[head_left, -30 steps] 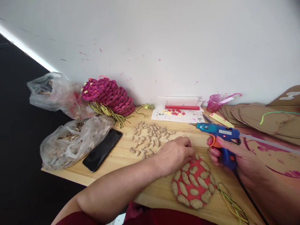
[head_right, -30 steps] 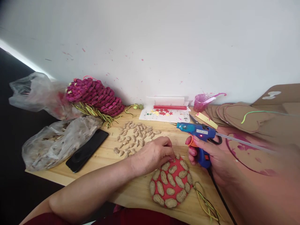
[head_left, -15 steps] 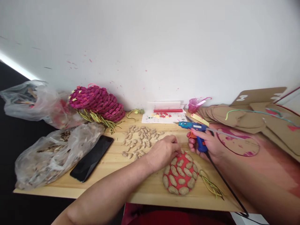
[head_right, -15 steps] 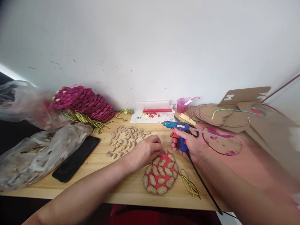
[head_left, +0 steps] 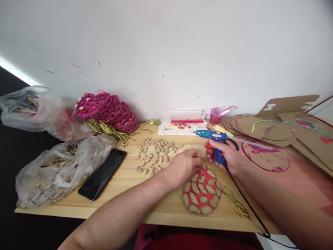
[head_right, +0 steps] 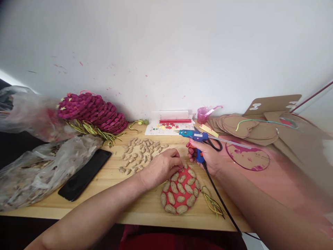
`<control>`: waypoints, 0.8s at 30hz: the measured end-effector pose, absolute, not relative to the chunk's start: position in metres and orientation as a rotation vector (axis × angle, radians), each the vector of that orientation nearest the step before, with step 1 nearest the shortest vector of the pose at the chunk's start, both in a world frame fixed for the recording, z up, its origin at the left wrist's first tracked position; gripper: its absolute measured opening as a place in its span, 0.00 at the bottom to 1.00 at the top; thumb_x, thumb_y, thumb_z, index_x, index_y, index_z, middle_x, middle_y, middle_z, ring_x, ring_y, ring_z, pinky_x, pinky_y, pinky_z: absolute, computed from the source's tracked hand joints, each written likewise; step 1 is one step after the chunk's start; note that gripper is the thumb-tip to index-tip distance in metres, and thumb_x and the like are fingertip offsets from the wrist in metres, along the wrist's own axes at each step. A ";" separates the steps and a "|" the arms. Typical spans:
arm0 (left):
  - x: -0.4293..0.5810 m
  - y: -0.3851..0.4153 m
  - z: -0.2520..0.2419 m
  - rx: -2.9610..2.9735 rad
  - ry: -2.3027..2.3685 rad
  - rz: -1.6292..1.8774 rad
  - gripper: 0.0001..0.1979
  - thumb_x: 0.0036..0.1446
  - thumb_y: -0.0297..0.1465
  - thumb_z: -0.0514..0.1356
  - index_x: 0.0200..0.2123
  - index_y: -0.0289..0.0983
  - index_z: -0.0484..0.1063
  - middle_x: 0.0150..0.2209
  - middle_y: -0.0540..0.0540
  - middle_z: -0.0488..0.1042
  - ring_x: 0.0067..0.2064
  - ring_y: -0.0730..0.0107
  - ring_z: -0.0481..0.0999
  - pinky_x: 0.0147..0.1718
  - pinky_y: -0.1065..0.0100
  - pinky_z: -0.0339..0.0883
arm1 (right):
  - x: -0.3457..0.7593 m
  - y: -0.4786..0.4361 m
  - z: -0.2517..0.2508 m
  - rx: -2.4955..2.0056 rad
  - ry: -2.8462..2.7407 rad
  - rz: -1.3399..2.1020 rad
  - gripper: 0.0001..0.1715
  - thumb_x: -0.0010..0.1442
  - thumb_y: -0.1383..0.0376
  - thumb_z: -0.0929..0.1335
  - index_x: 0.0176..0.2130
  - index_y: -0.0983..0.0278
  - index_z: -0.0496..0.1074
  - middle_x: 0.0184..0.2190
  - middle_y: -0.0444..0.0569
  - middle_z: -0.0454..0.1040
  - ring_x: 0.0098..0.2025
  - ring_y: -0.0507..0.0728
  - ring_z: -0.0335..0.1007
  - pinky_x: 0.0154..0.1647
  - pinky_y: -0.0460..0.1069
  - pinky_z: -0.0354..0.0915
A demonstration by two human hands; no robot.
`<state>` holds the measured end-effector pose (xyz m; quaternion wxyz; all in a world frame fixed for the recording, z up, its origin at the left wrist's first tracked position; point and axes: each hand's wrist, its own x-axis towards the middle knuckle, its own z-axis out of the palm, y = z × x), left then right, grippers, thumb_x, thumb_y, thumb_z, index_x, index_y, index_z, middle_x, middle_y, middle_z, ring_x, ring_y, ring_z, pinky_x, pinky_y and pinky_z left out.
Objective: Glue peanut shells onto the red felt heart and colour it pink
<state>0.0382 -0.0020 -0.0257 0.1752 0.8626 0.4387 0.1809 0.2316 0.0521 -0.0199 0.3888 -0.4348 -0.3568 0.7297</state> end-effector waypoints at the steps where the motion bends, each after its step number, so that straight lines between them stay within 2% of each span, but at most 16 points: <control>1: 0.038 -0.002 -0.025 2.444 1.244 0.512 0.08 0.64 0.28 0.59 0.39 0.38 0.80 0.41 0.46 0.72 0.41 0.67 0.73 0.42 0.68 0.68 | 0.234 0.052 -0.022 -1.077 -0.910 1.862 0.15 0.53 0.58 0.78 0.31 0.66 0.76 0.21 0.44 0.70 0.23 0.50 0.69 0.23 0.43 0.67; 24: 0.036 -0.005 -0.025 2.520 1.234 0.519 0.10 0.67 0.31 0.57 0.38 0.38 0.78 0.40 0.47 0.71 0.40 0.69 0.71 0.39 0.69 0.65 | 0.238 0.051 -0.022 -1.067 -0.954 1.874 0.12 0.51 0.60 0.78 0.31 0.64 0.77 0.22 0.45 0.69 0.24 0.52 0.68 0.23 0.44 0.65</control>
